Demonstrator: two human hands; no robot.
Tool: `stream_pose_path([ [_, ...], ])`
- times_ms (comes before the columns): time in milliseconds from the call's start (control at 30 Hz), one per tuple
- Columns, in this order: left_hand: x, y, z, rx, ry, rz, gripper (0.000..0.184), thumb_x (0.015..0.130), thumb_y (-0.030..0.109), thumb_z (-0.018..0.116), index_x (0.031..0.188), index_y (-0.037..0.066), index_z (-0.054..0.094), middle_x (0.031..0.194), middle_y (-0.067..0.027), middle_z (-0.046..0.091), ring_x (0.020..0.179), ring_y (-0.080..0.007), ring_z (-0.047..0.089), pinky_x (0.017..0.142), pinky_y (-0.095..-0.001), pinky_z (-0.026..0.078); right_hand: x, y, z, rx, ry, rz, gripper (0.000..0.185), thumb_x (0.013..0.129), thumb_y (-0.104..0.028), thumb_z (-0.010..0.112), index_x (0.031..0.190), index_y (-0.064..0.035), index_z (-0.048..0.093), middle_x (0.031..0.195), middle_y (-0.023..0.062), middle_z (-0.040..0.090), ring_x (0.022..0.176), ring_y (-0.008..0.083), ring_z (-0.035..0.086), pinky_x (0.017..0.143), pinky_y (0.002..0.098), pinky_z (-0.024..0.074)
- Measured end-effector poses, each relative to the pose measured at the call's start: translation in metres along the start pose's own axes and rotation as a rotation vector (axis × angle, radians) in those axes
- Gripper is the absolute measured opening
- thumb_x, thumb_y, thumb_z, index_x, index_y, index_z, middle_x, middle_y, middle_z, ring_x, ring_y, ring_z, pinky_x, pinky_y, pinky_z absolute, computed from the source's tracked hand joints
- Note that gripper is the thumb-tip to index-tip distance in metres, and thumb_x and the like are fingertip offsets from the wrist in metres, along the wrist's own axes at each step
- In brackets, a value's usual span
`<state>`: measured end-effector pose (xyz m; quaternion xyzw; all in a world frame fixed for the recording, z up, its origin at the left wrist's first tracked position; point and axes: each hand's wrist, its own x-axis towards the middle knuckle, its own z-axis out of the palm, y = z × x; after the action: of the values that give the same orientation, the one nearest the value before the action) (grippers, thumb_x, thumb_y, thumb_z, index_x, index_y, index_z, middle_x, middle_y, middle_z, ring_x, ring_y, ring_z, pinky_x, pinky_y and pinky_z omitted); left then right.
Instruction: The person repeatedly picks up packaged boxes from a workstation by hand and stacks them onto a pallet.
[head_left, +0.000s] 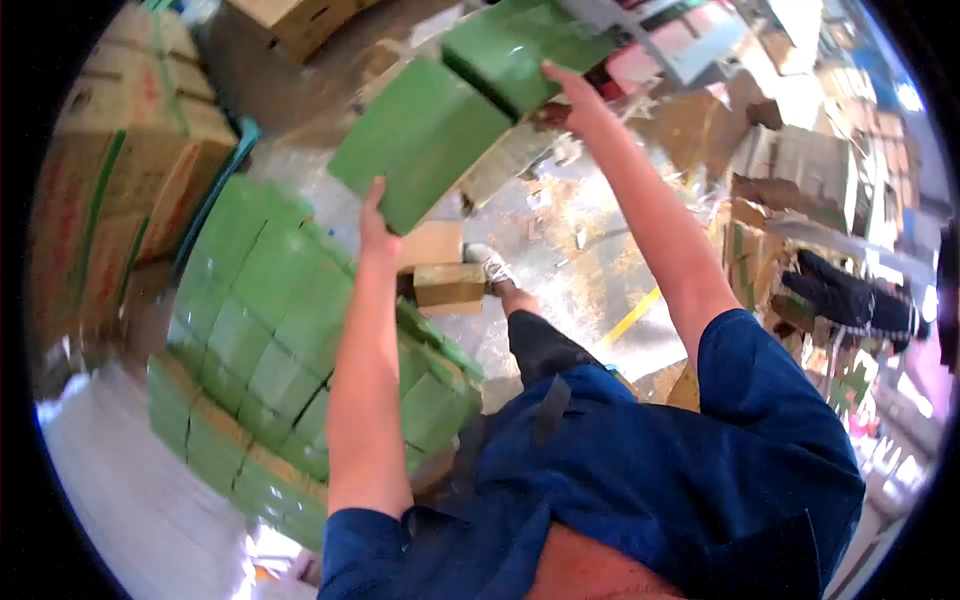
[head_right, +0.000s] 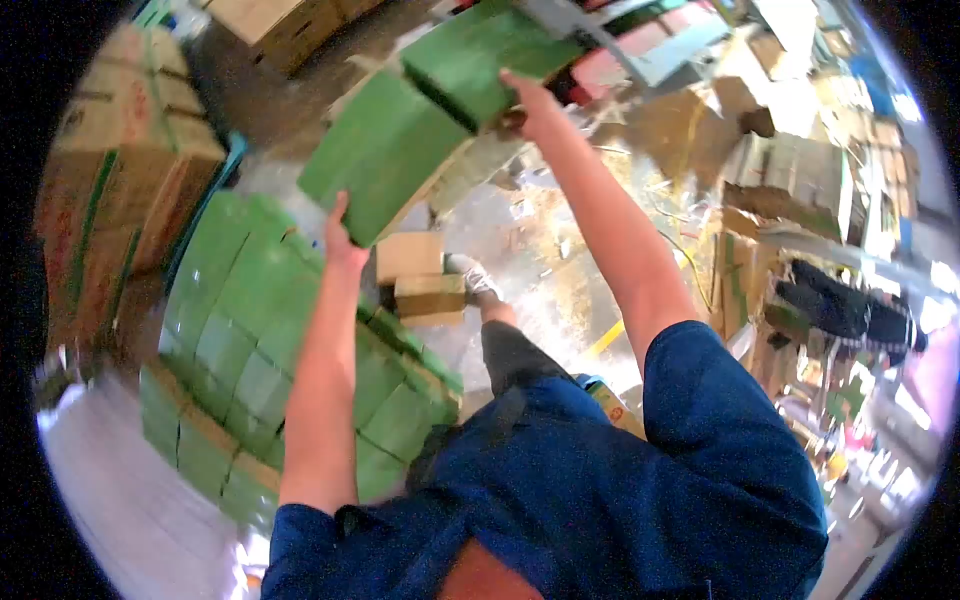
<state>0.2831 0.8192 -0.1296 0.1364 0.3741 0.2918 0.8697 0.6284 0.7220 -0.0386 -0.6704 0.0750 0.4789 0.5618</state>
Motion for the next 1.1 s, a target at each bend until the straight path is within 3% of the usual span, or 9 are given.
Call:
stream_pose_path([
  [133,-0.022,-0.01,-0.008,-0.258,-0.078,-0.154,0.038,0.086,0.022,0.063,0.121,0.006,0.056,0.117,-0.0101,0.062,0.103,-0.0249,0.062,0.092,-0.0399,0.051,0.055,0.005,-0.019,0.079,-0.211,0.032,0.068,0.075,-0.038,0.076,0.13,-0.0131,0.047,0.124,0.0132,0.052,0.1,0.0363,0.057,0.083,0.0557,0.0482],
  [233,-0.072,-0.007,0.016,-0.236,0.065,0.079,0.044,0.076,0.012,0.075,0.116,0.006,0.056,0.111,-0.0115,0.062,0.1,-0.0265,0.062,0.084,-0.0456,0.054,0.014,-0.002,0.004,0.051,-0.24,0.063,0.074,0.074,-0.047,0.073,0.131,-0.01,0.044,0.127,0.0135,0.049,0.111,0.0369,0.048,0.093,0.0571,0.0397],
  [367,-0.13,-0.036,-0.038,-0.22,0.238,0.149,0.053,0.082,0.017,0.071,0.129,0.006,0.05,0.116,-0.0122,0.062,0.105,-0.0273,0.061,0.091,-0.0425,0.051,0.067,-0.022,0.008,0.272,-0.017,0.141,0.069,0.08,-0.044,0.069,0.129,-0.0037,0.041,0.128,0.0199,0.045,0.116,0.0366,0.045,0.096,0.056,0.0424],
  [567,-0.296,-0.033,-0.124,-0.291,0.286,0.262,0.056,0.085,0.014,0.066,0.134,0.004,0.042,0.125,-0.0139,0.056,0.111,-0.0286,0.059,0.095,-0.0421,0.05,0.009,-0.008,0.078,0.429,-0.053,0.215,0.055,0.074,-0.032,0.08,0.114,-0.0038,0.053,0.108,0.0139,0.054,0.101,0.0324,0.053,0.096,0.0543,0.0442],
  [700,-0.427,-0.073,-0.199,-0.453,0.481,0.372,0.05,0.089,0.021,0.063,0.131,0.001,0.046,0.123,-0.0153,0.057,0.11,-0.0301,0.059,0.096,-0.0435,0.049,-0.142,0.117,0.154,0.16,-0.088,0.182,0.058,0.078,-0.035,0.076,0.121,-0.0044,0.052,0.118,0.0157,0.053,0.107,0.034,0.052,0.098,0.0577,0.0419],
  [767,-0.477,-0.107,-0.245,-0.641,0.569,0.415,0.048,0.09,0.026,0.063,0.128,0.0,0.049,0.122,-0.0158,0.058,0.108,-0.0308,0.06,0.095,-0.0437,0.05,-0.16,0.207,0.177,-0.001,-0.486,0.148,0.048,0.089,-0.028,0.063,0.129,-0.0035,0.05,0.13,0.0176,0.053,0.117,0.037,0.051,0.1,0.057,0.0404],
  [900,-0.555,-0.152,-0.339,-0.87,0.866,0.631,0.046,0.088,0.016,0.065,0.129,0.005,0.048,0.117,-0.0107,0.06,0.107,-0.028,0.06,0.089,-0.0449,0.052,-0.271,0.361,0.291,-0.377,-0.75,0.518,0.039,0.091,-0.023,0.062,0.125,-0.0056,0.053,0.123,0.0109,0.059,0.111,0.028,0.057,0.096,0.0459,0.0469],
  [1000,-0.6,-0.14,-0.38,-0.889,0.982,0.737,0.045,0.089,0.019,0.064,0.129,0.004,0.049,0.117,-0.0102,0.061,0.106,-0.0272,0.06,0.091,-0.0431,0.051,-0.344,0.47,0.372,-0.637,-1.052,0.462,0.037,0.087,-0.029,0.068,0.114,-0.0048,0.06,0.11,0.0062,0.064,0.1,0.0187,0.059,0.089,0.0372,0.0477],
  [1100,-0.632,-0.137,-0.432,-0.924,0.943,0.79,0.044,0.09,0.021,0.063,0.128,0.003,0.05,0.118,-0.0101,0.061,0.106,-0.0266,0.06,0.092,-0.0415,0.05,-0.403,0.547,0.435,-0.759,-1.02,0.445,0.04,0.08,-0.035,0.075,0.106,-0.0083,0.062,0.1,0.005,0.064,0.091,0.0177,0.06,0.081,0.0337,0.0488],
])
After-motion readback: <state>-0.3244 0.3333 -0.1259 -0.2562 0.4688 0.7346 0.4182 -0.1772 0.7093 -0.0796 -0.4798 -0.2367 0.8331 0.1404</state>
